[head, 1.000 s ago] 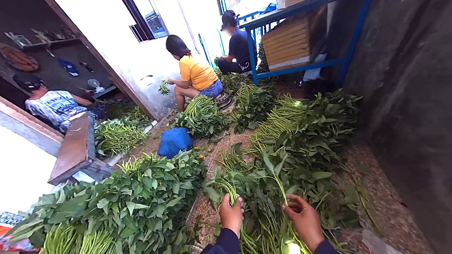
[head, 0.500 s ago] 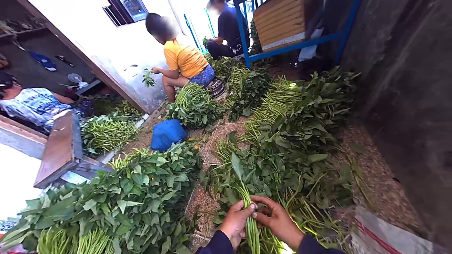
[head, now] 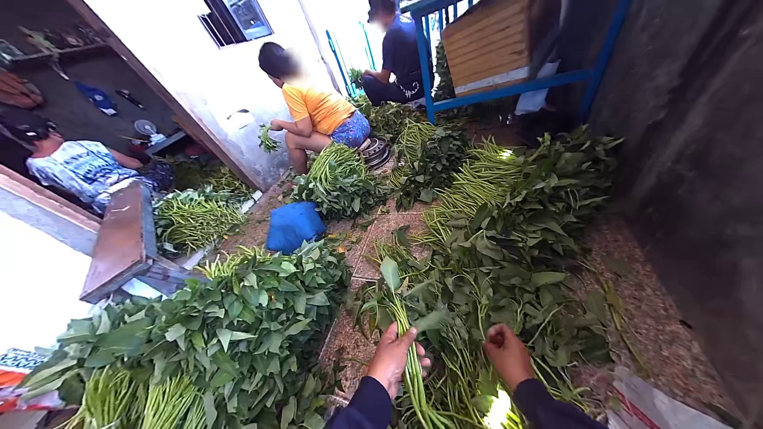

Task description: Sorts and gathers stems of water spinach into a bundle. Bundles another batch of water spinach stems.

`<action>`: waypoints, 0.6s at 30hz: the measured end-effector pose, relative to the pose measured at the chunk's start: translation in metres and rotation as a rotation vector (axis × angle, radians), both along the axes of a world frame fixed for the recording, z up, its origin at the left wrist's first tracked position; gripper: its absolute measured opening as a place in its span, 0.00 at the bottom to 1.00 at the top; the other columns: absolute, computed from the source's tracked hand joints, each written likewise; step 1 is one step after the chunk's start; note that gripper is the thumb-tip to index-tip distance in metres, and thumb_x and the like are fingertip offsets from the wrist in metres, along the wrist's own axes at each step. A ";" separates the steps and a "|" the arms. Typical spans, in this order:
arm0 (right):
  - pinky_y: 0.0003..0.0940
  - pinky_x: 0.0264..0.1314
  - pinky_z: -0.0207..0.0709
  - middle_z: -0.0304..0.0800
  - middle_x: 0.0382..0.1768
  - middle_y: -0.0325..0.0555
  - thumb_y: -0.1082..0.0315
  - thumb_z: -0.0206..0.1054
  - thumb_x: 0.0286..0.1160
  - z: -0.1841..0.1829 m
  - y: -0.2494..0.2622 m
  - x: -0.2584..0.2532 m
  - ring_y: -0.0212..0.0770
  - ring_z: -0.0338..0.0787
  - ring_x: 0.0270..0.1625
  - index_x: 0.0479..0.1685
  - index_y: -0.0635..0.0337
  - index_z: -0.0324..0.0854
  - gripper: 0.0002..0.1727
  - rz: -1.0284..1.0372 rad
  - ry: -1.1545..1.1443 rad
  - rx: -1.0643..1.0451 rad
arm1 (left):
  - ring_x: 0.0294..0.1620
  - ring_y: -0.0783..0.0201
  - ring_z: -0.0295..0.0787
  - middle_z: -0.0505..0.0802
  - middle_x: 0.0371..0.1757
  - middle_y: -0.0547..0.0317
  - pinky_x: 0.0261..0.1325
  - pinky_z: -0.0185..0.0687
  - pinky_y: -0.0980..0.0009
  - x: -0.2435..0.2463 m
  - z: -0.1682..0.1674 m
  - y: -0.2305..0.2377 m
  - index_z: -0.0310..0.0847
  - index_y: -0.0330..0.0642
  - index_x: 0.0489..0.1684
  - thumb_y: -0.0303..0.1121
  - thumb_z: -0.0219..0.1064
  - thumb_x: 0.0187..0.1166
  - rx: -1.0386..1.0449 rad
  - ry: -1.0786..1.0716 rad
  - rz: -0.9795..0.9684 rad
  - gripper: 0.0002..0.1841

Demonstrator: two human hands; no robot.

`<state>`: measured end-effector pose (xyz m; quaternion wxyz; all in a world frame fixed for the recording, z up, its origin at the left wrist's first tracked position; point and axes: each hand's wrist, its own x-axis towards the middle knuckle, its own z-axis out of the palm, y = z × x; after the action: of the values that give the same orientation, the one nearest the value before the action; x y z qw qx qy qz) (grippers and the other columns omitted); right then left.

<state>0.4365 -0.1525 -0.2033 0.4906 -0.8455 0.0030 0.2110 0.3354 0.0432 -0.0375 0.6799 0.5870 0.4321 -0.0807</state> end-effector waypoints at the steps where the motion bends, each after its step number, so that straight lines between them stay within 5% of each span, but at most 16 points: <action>1: 0.51 0.63 0.84 0.91 0.52 0.56 0.76 0.75 0.70 0.018 0.002 -0.001 0.51 0.93 0.55 0.64 0.66 0.77 0.22 -0.042 0.017 0.066 | 0.28 0.53 0.91 0.89 0.33 0.47 0.33 0.91 0.59 0.001 -0.002 -0.001 0.65 0.40 0.78 0.36 0.56 0.93 0.042 -0.003 -0.012 0.20; 4: 0.48 0.55 0.88 0.94 0.50 0.52 0.76 0.76 0.68 0.062 0.009 -0.022 0.48 0.95 0.49 0.75 0.61 0.73 0.31 -0.015 0.080 0.197 | 0.31 0.56 0.90 0.88 0.40 0.47 0.33 0.88 0.62 0.005 -0.007 -0.004 0.68 0.38 0.77 0.34 0.60 0.90 0.120 -0.014 -0.056 0.20; 8: 0.49 0.51 0.87 0.90 0.54 0.61 0.78 0.73 0.69 0.067 0.016 -0.066 0.52 0.93 0.47 0.78 0.68 0.70 0.33 -0.046 0.298 0.353 | 0.29 0.57 0.89 0.88 0.39 0.48 0.32 0.87 0.63 0.008 -0.015 -0.014 0.70 0.37 0.75 0.34 0.62 0.90 0.124 0.017 -0.112 0.20; 13: 0.45 0.54 0.88 0.87 0.60 0.60 0.79 0.70 0.69 0.074 0.020 -0.097 0.50 0.92 0.50 0.82 0.64 0.71 0.35 0.107 0.039 0.300 | 0.30 0.58 0.89 0.89 0.39 0.49 0.33 0.88 0.62 0.001 -0.022 -0.023 0.76 0.36 0.68 0.35 0.64 0.88 0.140 0.076 -0.199 0.17; 16: 0.43 0.53 0.89 0.81 0.65 0.65 0.79 0.70 0.68 0.090 0.028 -0.102 0.51 0.92 0.50 0.86 0.65 0.67 0.39 0.268 -0.022 0.304 | 0.44 0.60 0.90 0.92 0.49 0.48 0.51 0.87 0.63 -0.002 -0.029 -0.026 0.80 0.33 0.66 0.34 0.69 0.84 0.137 0.024 -0.220 0.18; 18: 0.43 0.53 0.90 0.80 0.66 0.61 0.76 0.71 0.69 0.088 0.029 -0.094 0.49 0.92 0.50 0.84 0.63 0.69 0.37 0.336 0.005 0.399 | 0.38 0.60 0.91 0.92 0.43 0.49 0.44 0.89 0.64 -0.003 -0.028 -0.023 0.79 0.33 0.64 0.33 0.68 0.85 0.091 -0.002 -0.170 0.16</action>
<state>0.3426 -0.1239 -0.1153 0.6058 -0.7200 -0.1779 0.2879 0.3325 0.0204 -0.0654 0.6438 0.6518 0.3832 -0.1177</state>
